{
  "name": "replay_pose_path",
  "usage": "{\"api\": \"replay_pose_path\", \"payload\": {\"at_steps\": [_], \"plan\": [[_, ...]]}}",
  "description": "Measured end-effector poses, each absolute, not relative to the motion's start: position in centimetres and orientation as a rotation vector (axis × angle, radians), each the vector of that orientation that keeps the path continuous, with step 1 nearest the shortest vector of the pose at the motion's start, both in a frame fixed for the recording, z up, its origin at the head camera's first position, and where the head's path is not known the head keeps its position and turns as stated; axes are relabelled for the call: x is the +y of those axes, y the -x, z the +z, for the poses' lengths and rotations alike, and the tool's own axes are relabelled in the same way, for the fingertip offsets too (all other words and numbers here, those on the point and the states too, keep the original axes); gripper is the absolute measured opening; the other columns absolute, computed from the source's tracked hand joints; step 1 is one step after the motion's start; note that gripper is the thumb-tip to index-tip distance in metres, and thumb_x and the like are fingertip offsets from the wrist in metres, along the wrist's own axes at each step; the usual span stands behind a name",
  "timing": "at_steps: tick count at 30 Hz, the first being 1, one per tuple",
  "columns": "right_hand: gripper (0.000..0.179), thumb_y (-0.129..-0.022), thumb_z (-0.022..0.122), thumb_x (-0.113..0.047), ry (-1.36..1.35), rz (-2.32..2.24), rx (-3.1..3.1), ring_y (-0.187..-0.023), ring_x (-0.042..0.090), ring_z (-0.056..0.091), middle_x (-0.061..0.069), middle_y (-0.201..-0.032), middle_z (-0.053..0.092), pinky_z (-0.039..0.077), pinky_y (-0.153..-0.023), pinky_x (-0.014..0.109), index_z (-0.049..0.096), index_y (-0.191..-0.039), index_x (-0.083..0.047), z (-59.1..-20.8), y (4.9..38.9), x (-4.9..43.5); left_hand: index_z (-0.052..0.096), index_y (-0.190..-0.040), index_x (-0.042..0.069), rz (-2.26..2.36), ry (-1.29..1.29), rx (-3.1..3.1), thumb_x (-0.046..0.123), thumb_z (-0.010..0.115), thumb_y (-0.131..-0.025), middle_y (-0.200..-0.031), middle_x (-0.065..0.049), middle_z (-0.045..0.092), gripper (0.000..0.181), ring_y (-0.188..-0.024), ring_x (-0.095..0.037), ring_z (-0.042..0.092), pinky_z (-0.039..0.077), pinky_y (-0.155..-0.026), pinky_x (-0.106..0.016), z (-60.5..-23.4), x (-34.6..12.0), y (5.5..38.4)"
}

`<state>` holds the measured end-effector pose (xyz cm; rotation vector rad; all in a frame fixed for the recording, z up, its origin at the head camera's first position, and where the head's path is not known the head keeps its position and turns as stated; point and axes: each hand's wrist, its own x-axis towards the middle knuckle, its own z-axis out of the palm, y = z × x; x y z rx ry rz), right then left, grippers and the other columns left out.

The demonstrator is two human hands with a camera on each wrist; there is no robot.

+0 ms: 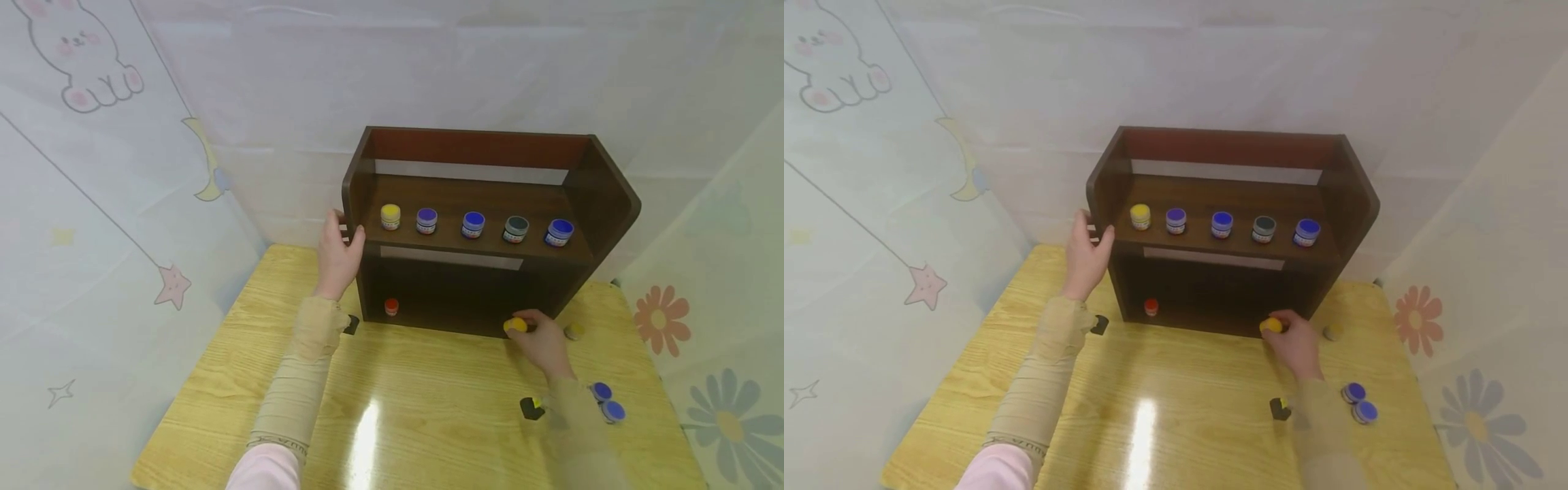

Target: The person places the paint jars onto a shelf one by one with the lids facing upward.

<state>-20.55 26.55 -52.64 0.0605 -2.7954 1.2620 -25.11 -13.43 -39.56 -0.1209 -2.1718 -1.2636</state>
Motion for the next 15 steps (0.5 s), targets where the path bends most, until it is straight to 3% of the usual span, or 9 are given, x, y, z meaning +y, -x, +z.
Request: {"api": "replay_pose_path", "payload": {"at_steps": [7,15], "plan": [[0.034,-0.092,0.074,-0.008,-0.229,1.504,-2.744,-0.078,0.031,0.07,0.023,-0.113,0.066,0.053,-0.061,0.024,0.066,-0.124,0.001,-51.9,21.5,25.1,0.05,-0.114,0.003,-1.262,0.115,-2.171,0.014,0.061,-0.099,-0.109,-0.015,0.059,0.022,-0.093,-0.03,0.063,0.055,-0.081,-0.041,-39.5,-13.5,25.1],[0.037,-0.091,0.074,-0.003,-0.333,1.697,-2.738,-0.086,0.035,0.071,0.023,-0.117,0.063,0.055,-0.066,0.024,0.065,-0.126,0.001,-52.3,22.0,22.8,0.05,-0.113,0.003,-1.26,0.111,-2.186,0.015,0.061,-0.099,-0.108,-0.014,0.06,0.021,-0.092,-0.03,0.064,0.055,-0.081,-0.041,-39.4,-13.4,25.0]]}}
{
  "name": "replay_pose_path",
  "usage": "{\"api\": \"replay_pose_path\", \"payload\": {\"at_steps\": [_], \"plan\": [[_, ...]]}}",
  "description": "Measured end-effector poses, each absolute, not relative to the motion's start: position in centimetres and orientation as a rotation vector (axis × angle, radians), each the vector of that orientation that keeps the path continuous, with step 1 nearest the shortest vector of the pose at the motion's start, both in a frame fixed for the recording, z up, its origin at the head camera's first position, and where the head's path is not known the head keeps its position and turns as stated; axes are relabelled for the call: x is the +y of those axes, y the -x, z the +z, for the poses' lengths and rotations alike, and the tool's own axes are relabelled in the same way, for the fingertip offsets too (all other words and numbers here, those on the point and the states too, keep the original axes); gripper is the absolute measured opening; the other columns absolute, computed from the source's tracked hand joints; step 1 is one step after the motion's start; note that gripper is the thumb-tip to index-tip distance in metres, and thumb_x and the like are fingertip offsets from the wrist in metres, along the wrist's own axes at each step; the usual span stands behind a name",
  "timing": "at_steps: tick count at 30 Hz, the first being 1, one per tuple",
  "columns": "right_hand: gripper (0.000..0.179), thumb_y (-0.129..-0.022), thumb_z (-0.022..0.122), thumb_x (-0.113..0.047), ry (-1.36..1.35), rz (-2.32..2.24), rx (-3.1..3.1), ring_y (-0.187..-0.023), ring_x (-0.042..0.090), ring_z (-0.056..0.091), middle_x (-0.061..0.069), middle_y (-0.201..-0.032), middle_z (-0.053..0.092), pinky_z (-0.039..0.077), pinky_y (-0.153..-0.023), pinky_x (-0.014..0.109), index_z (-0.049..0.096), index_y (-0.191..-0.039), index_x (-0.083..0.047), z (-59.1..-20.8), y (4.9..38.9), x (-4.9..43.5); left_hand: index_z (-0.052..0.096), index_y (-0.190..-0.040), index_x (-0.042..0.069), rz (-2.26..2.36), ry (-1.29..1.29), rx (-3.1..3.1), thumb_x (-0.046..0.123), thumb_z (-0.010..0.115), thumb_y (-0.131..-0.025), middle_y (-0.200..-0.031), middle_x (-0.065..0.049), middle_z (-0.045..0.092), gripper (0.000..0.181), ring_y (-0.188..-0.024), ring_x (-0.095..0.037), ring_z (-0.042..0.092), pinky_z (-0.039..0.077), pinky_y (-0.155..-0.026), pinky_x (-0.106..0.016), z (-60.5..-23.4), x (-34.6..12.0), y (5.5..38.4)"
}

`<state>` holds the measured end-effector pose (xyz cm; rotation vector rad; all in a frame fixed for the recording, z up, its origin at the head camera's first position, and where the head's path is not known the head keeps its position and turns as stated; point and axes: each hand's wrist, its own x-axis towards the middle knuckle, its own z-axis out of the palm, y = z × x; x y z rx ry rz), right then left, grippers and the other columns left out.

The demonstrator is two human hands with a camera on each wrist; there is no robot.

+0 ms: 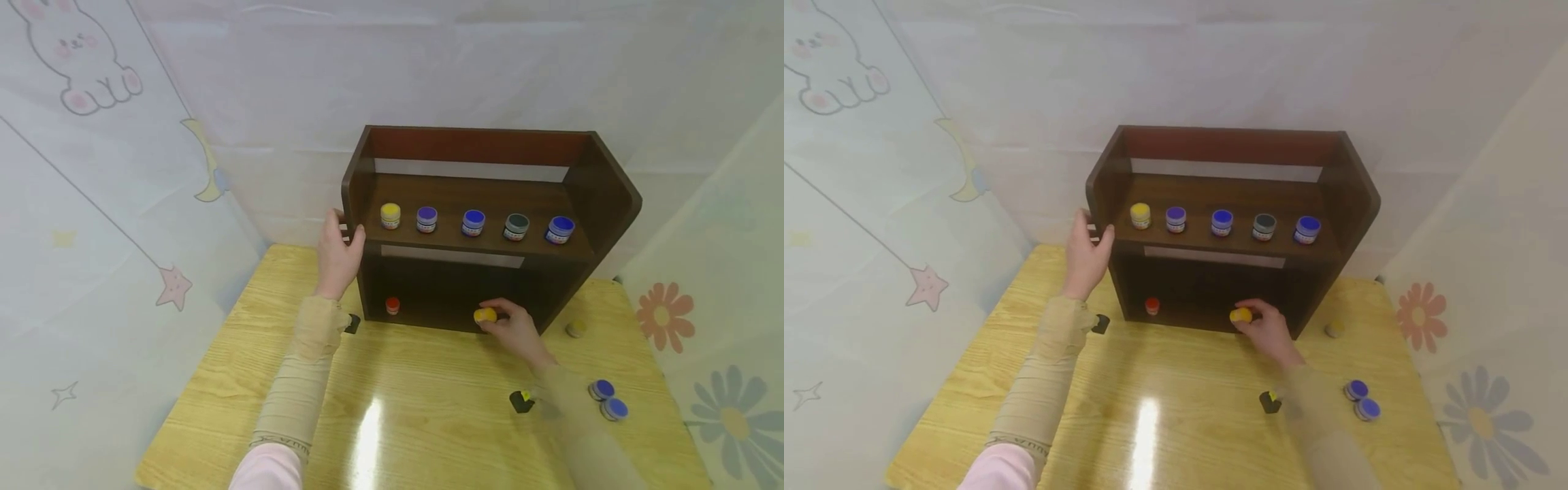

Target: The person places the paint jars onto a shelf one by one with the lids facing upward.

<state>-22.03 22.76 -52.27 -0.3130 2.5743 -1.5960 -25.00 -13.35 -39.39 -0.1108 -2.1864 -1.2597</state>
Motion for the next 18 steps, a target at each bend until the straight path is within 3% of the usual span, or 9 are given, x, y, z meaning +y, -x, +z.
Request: {"api": "replay_pose_path", "payload": {"at_steps": [7,13,18], "plan": [[0.037,-0.09,0.071,0.004,0.383,-1.636,2.519,-0.083,0.03,0.069,0.025,-0.12,0.06,0.053,-0.065,0.023,0.063,-0.126,0.003,-53.4,22.0,20.6,0.05,-0.115,0.003,-1.269,0.116,-2.21,0.016,0.06,-0.099,-0.11,-0.015,0.059,0.023,-0.094,-0.031,0.065,0.056,-0.08,-0.041,-39.2,-13.2,24.9],[0.046,-0.092,0.076,-0.007,0.382,-1.633,2.58,-0.086,0.025,0.07,0.022,-0.118,0.065,0.055,-0.067,0.024,0.057,-0.132,0.003,-54.1,22.5,18.7,0.05,-0.117,0.003,-1.273,0.109,-2.215,0.015,0.061,-0.099,-0.111,-0.015,0.058,0.024,-0.094,-0.031,0.064,0.056,-0.08,-0.041,-39.2,-13.3,25.0],[0.043,-0.09,0.079,-0.013,0.36,-1.633,2.648,-0.089,0.028,0.069,0.02,-0.113,0.068,0.055,-0.068,0.026,0.06,-0.125,0.002,-54.1,23.4,17.1,0.05,-0.117,0.003,-1.268,0.106,-2.217,0.015,0.061,-0.1,-0.111,-0.015,0.058,0.024,-0.094,-0.03,0.064,0.056,-0.081,-0.041,-39.3,-13.5,25.0]]}}
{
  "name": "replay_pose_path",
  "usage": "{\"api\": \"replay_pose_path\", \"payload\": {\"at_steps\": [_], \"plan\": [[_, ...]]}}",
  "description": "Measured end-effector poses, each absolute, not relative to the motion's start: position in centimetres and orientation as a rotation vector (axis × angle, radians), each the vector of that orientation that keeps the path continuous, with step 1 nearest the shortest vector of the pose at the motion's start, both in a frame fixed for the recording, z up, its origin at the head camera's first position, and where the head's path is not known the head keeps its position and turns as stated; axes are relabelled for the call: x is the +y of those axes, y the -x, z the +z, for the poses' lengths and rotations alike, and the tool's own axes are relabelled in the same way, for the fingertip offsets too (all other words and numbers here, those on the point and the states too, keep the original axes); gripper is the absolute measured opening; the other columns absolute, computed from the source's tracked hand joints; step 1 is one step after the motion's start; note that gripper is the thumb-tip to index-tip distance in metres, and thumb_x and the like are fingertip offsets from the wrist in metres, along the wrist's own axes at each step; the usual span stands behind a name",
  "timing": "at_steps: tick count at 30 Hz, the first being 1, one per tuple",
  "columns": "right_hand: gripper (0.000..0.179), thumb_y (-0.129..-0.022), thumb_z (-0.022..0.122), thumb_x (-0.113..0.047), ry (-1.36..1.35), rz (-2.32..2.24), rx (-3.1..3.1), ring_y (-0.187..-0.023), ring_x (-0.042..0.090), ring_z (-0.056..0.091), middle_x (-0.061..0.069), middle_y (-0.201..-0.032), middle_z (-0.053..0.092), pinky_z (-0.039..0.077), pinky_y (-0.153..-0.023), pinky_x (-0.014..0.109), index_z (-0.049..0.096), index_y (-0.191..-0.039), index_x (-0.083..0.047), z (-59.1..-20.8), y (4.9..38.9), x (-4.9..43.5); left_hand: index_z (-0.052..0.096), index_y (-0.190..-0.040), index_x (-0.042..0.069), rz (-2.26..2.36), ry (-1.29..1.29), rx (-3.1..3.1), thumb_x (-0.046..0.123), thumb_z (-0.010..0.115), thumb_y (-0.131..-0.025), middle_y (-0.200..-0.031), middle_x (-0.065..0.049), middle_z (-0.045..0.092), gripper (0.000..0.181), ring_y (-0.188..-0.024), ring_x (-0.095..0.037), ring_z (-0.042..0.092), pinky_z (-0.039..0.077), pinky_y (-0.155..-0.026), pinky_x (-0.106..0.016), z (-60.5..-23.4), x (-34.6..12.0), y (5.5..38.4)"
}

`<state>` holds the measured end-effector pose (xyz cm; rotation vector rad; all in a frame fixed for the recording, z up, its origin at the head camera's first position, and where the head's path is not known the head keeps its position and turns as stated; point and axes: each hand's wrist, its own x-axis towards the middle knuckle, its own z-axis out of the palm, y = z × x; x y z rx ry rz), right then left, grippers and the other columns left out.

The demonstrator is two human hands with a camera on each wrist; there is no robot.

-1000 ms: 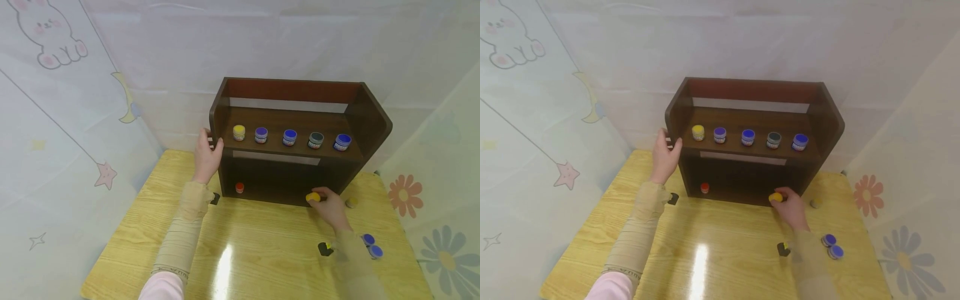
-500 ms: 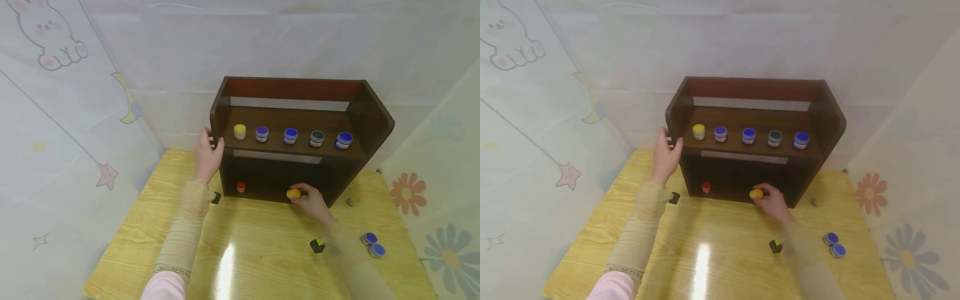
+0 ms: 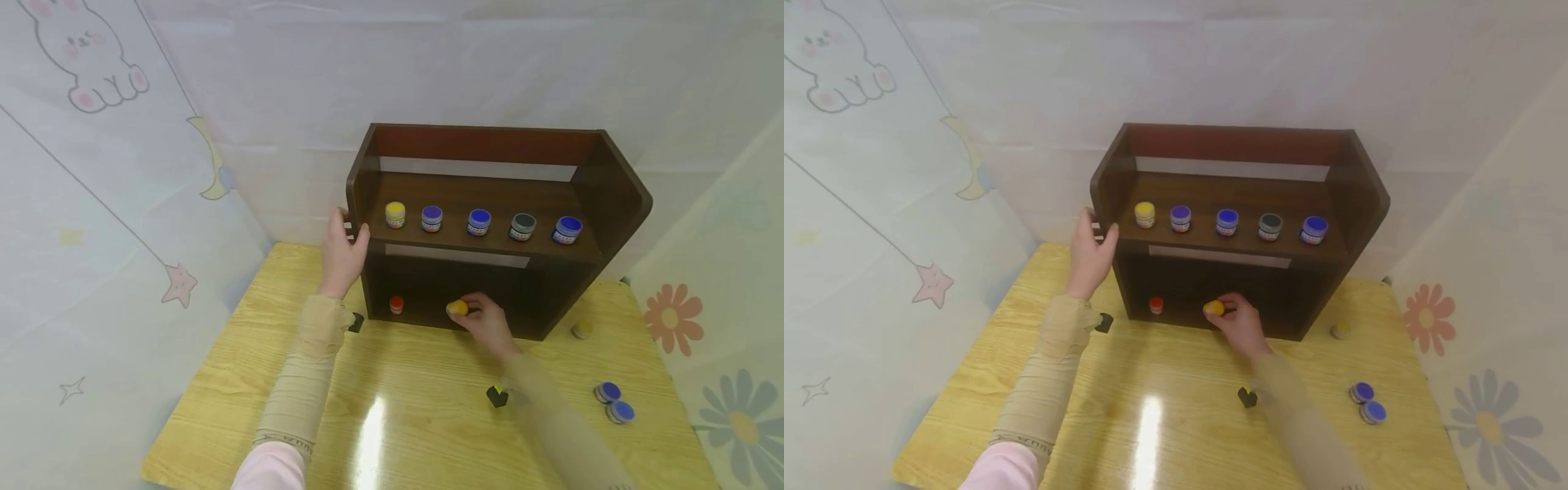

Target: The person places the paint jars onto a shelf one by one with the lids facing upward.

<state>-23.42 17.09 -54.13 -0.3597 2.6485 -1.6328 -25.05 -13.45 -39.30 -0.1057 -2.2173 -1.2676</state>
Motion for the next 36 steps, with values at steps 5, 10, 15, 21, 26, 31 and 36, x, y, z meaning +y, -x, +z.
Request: {"api": "replay_pose_path", "payload": {"at_steps": [5,10,15,21,26,31,36], "plan": [[0.039,-0.089,0.08,-0.009,0.401,-1.642,2.662,-0.093,0.032,0.07,0.02,-0.109,0.069,0.058,-0.072,0.03,0.065,-0.122,0.003,-54.0,24.4,15.8,0.05,-0.117,0.002,-1.269,0.111,-2.21,0.015,0.06,-0.099,-0.11,-0.015,0.058,0.024,-0.093,-0.03,0.065,0.056,-0.08,-0.041,-39.3,-13.4,25.1],[0.038,-0.089,0.08,-0.007,0.413,-1.643,2.639,-0.093,0.032,0.07,0.019,-0.109,0.07,0.058,-0.077,0.037,0.066,-0.123,0.002,-54.0,25.0,14.7,0.05,-0.116,0.002,-1.277,0.123,-2.188,0.014,0.061,-0.099,-0.109,-0.016,0.059,0.024,-0.092,-0.03,0.064,0.056,-0.08,-0.041,-39.4,-13.5,25.1],[0.038,-0.088,0.08,-0.008,0.407,-1.623,2.637,-0.088,0.029,0.071,0.017,-0.108,0.071,0.058,-0.076,0.038,0.068,-0.123,0.001,-54.2,25.7,13.8,0.051,-0.116,0.002,-1.266,0.123,-2.182,0.015,0.061,-0.099,-0.108,-0.015,0.059,0.023,-0.091,-0.03,0.064,0.056,-0.079,-0.041,-39.3,-13.6,25.0],[0.04,-0.087,0.08,-0.008,0.398,-1.564,2.637,-0.083,0.026,0.07,0.018,-0.113,0.069,0.057,-0.073,0.036,0.067,-0.124,0.001,-54.5,26.6,12.9,0.051,-0.116,0.002,-1.257,0.117,-2.189,0.014,0.061,-0.099,-0.108,-0.015,0.059,0.023,-0.092,-0.03,0.064,0.056,-0.08,-0.041,-39.4,-13.7,25.1],[0.041,-0.087,0.08,-0.008,0.408,-1.498,2.651,-0.086,0.026,0.07,0.019,-0.114,0.069,0.056,-0.076,0.038,0.066,-0.124,0.002,-54.9,27.3,12.3,0.051,-0.116,0.002,-1.253,0.114,-2.194,0.015,0.062,-0.099,-0.109,-0.015,0.059,0.024,-0.092,-0.03,0.065,0.056,-0.08,-0.042,-39.4,-13.6,25.2],[0.042,-0.087,0.079,-0.007,0.409,-1.469,2.66,-0.092,0.033,0.069,0.021,-0.113,0.07,0.056,-0.079,0.043,0.063,-0.125,0.004,-55.2,27.5,11.6,0.051,-0.116,0.003,-1.254,0.114,-2.192,0.015,0.062,-0.098,-0.109,-0.015,0.059,0.024,-0.092,-0.03,0.065,0.056,-0.08,-0.042,-39.3,-13.5,25.2],[0.039,-0.086,0.078,-0.01,0.418,-1.438,2.684,-0.099,0.039,0.066,0.021,-0.11,0.071,0.052,-0.086,0.051,0.064,-0.119,0.005,-55.6,27.5,11.1,0.051,-0.115,0.002,-1.258,0.12,-2.184,0.014,0.062,-0.098,-0.108,-0.015,0.059,0.023,-0.092,-0.031,0.065,0.057,-0.08,-0.042,-39.4,-13.5,25.2]]}}
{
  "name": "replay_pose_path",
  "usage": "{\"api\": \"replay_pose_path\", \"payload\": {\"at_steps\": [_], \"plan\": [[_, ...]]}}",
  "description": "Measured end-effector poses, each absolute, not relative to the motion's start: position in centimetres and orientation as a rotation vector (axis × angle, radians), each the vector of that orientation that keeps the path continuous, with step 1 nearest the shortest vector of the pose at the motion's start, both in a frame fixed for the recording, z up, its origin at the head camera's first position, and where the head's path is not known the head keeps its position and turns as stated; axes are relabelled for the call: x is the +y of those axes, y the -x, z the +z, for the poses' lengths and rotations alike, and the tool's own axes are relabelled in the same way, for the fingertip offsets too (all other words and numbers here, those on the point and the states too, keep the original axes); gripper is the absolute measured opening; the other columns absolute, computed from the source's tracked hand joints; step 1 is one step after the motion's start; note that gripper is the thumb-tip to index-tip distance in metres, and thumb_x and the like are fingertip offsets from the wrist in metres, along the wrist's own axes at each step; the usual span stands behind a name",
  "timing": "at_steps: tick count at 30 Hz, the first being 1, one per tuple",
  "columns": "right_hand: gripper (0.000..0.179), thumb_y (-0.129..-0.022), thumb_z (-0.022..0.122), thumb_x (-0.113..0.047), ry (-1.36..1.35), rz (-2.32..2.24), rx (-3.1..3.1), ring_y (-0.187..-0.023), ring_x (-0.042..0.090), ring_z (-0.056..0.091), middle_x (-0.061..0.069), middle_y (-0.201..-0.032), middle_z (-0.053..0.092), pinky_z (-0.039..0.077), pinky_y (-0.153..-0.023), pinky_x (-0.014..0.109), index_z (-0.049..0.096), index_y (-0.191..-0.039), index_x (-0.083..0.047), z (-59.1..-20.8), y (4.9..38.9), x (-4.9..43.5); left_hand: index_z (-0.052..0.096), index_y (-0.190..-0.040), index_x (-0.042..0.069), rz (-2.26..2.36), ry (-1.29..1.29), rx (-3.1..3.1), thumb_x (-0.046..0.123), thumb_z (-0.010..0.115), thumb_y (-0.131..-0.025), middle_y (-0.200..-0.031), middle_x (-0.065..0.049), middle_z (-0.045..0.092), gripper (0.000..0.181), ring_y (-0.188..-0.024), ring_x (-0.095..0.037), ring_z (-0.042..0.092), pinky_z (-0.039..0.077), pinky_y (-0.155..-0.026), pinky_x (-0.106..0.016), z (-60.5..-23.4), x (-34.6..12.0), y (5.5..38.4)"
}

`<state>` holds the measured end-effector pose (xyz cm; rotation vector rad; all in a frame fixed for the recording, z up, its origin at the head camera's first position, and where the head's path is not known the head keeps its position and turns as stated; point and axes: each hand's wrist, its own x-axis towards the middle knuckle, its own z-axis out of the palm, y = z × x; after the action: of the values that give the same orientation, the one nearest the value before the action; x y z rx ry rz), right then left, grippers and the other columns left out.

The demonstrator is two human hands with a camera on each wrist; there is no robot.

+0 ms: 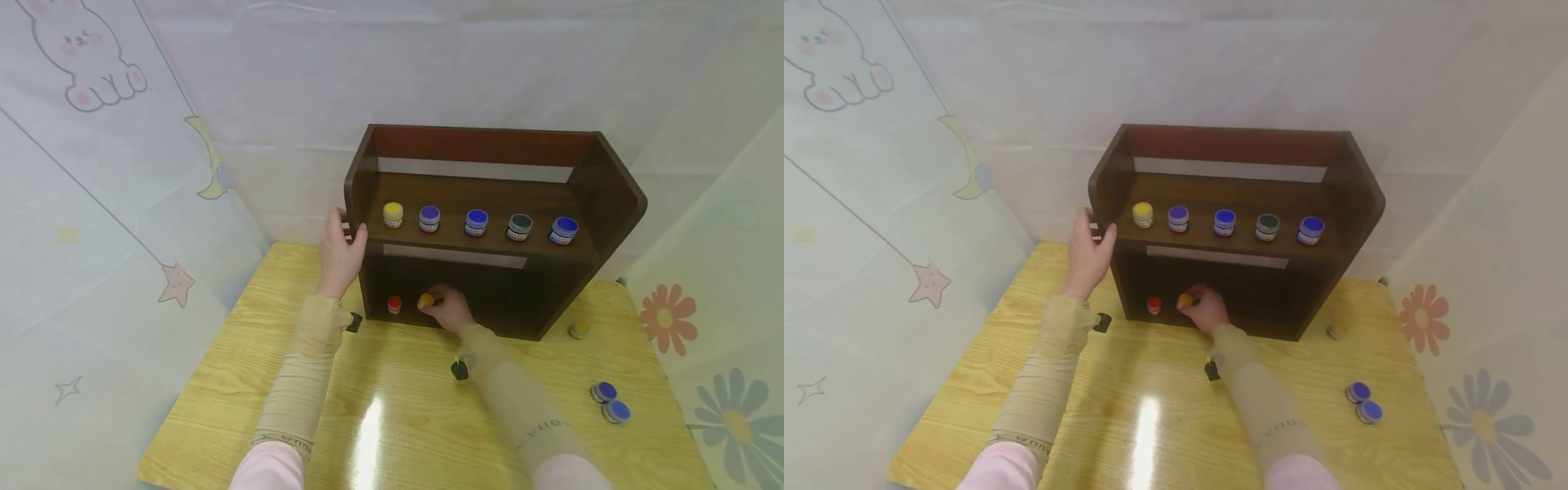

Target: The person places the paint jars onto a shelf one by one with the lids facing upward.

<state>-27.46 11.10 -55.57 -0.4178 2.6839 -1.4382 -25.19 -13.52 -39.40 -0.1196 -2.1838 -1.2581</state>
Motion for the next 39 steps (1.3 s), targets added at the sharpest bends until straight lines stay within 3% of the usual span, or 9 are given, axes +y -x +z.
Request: {"api": "replay_pose_path", "payload": {"at_steps": [6,13,23,39], "plan": [[0.036,-0.082,0.078,-0.018,0.426,-1.437,2.722,-0.098,0.038,0.065,0.016,-0.103,0.071,0.051,-0.086,0.05,0.067,-0.111,0.001,-56.4,27.3,10.4,0.051,-0.115,0.002,-1.264,0.115,-2.179,0.013,0.062,-0.098,-0.108,-0.015,0.059,0.023,-0.092,-0.03,0.064,0.056,-0.081,-0.041,-39.5,-13.6,25.2],[0.036,-0.083,0.08,-0.009,0.291,-1.375,2.724,-0.103,0.039,0.064,0.019,-0.109,0.071,0.048,-0.093,0.052,0.065,-0.115,0.0,-57.1,27.3,9.4,0.051,-0.114,0.002,-1.247,0.112,-2.184,0.013,0.063,-0.098,-0.107,-0.016,0.059,0.023,-0.092,-0.03,0.065,0.056,-0.08,-0.041,-39.5,-13.5,25.2],[0.036,-0.084,0.081,-0.005,0.276,-1.33,2.745,-0.104,0.035,0.065,0.016,-0.111,0.071,0.049,-0.093,0.051,0.063,-0.115,-0.005,-57.0,26.5,9.0,0.05,-0.116,0.002,-1.263,0.103,-2.202,0.015,0.062,-0.099,-0.108,-0.015,0.059,0.024,-0.093,-0.03,0.065,0.056,-0.08,-0.04,-39.4,-13.3,25.1],[0.032,-0.087,0.081,-0.011,0.349,-1.275,2.806,-0.103,0.036,0.066,0.016,-0.11,0.072,0.05,-0.091,0.051,0.064,-0.114,-0.003,-57.7,26.6,8.6,0.05,-0.114,0.002,-1.277,0.123,-2.179,0.014,0.061,-0.099,-0.108,-0.015,0.058,0.023,-0.093,-0.03,0.064,0.055,-0.081,-0.041,-39.5,-13.4,25.1]]}}
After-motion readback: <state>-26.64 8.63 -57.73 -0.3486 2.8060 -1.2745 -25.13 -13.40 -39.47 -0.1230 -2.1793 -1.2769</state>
